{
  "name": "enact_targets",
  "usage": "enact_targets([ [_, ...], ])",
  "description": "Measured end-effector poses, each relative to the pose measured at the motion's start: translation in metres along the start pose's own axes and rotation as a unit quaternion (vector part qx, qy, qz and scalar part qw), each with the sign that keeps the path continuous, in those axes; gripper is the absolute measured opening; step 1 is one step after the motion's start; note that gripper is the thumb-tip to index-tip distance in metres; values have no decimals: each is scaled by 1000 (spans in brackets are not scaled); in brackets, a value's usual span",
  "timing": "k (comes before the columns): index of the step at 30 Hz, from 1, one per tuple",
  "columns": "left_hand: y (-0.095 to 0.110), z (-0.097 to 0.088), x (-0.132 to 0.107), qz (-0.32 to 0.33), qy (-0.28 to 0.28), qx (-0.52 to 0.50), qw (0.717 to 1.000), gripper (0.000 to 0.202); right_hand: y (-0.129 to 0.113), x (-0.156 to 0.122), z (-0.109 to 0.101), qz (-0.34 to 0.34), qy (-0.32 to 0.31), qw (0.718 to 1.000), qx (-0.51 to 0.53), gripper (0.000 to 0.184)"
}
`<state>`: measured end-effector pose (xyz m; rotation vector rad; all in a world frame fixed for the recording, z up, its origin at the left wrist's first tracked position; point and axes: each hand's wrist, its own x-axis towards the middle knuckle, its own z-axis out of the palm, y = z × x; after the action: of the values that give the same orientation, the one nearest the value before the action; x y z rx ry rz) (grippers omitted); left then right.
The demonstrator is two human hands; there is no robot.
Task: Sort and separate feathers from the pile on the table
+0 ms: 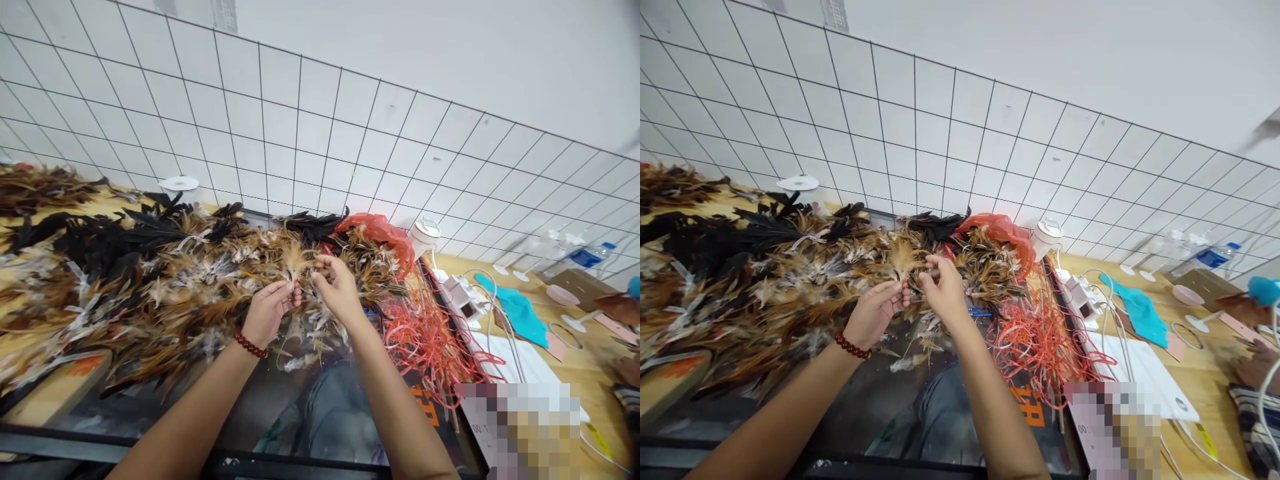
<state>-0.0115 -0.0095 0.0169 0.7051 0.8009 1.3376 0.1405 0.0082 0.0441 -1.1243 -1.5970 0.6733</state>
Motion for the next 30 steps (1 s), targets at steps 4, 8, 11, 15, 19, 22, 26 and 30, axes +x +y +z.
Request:
enact_targets([
  [4, -10, -6, 2, 78, 41, 151, 985, 27, 9, -1, 5, 97, -97, 990, 33, 25],
  [8, -16, -9, 2, 123, 24, 215, 968, 26, 15, -1, 12, 131, -114, 981, 83, 38],
  [11, -13, -5, 0, 39, -40, 122, 991, 32, 12, 1, 10, 160, -88, 971, 152, 44],
  [15, -8, 3, -4, -45, -82, 53, 994, 33, 4, 1, 5, 182, -93, 953, 224, 40],
  [19, -8, 2, -5, -24, -70, 69, 995, 26, 1, 0, 7, 180, -104, 951, 229, 46],
  [22, -9, -1, -3, -6, -53, 65, 996, 25, 0, -1, 10, 167, -108, 961, 193, 48],
  [26, -10, 0, -2, 11, -24, 74, 997, 26, -5, -2, 11, 168, -122, 959, 193, 45],
  [30, -8, 6, -5, -3, -67, 66, 996, 30, -13, -4, 9, 218, -161, 928, 257, 45],
])
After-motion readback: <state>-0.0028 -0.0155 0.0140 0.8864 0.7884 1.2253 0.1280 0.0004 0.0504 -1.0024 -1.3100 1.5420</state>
